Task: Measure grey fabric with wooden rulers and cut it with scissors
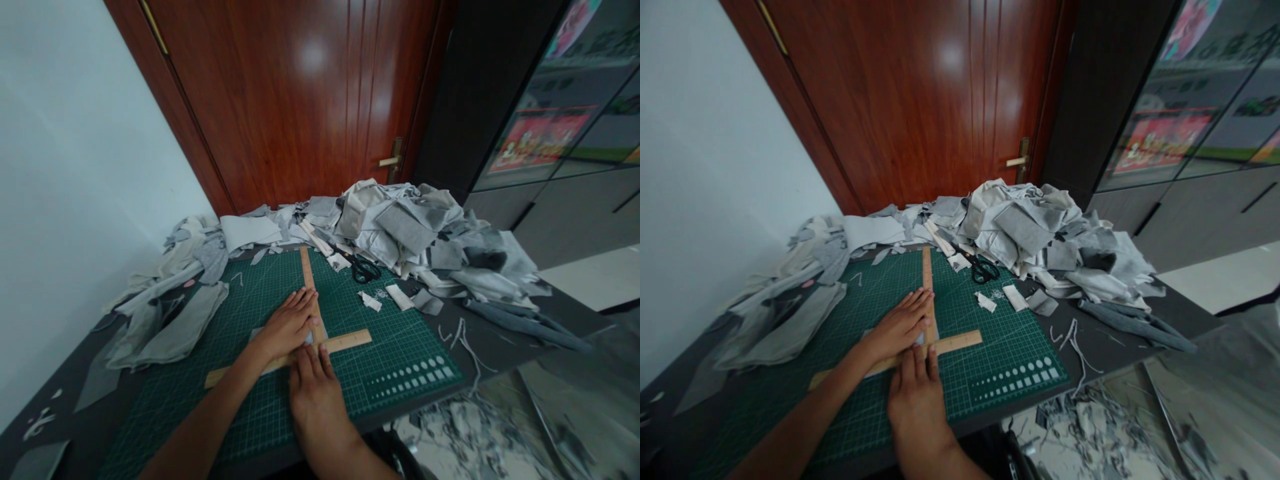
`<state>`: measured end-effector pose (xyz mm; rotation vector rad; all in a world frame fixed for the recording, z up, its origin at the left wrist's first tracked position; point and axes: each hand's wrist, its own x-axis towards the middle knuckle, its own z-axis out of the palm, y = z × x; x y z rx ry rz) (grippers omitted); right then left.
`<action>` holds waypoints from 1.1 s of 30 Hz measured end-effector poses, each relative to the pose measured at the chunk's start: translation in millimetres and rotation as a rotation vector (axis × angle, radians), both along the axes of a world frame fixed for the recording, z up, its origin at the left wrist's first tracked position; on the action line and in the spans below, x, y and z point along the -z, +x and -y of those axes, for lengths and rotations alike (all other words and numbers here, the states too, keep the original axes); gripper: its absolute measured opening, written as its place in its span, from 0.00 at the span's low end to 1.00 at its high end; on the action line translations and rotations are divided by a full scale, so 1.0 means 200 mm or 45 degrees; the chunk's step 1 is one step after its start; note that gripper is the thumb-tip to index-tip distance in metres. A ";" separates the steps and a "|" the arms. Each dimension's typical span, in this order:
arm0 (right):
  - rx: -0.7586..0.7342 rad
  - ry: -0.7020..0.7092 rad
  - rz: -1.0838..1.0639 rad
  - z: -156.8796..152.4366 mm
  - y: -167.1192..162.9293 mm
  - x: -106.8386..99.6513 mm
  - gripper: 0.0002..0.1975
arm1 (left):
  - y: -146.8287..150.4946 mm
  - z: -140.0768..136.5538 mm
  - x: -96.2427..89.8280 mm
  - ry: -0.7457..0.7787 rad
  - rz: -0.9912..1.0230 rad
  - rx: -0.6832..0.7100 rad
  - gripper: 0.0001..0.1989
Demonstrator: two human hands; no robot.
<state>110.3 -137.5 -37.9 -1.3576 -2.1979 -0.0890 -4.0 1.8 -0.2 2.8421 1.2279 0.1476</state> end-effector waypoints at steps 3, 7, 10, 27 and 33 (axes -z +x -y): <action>0.005 -0.005 0.001 0.00 0.00 -0.01 0.17 | 0.00 0.00 0.00 0.007 -0.004 -0.002 0.30; 0.009 -0.007 0.006 0.00 -0.01 -0.02 0.18 | 0.00 0.00 0.00 -0.010 -0.024 -0.026 0.30; 0.007 -0.022 0.006 0.00 -0.01 -0.02 0.18 | 0.01 0.00 0.00 -0.017 -0.025 -0.034 0.30; 0.014 -0.046 0.015 0.00 0.00 -0.03 0.18 | 0.00 0.00 0.00 -0.057 0.023 -0.048 0.32; 0.003 -0.064 0.027 0.01 0.01 -0.04 0.19 | 0.01 -0.01 -0.01 -0.095 0.012 -0.042 0.36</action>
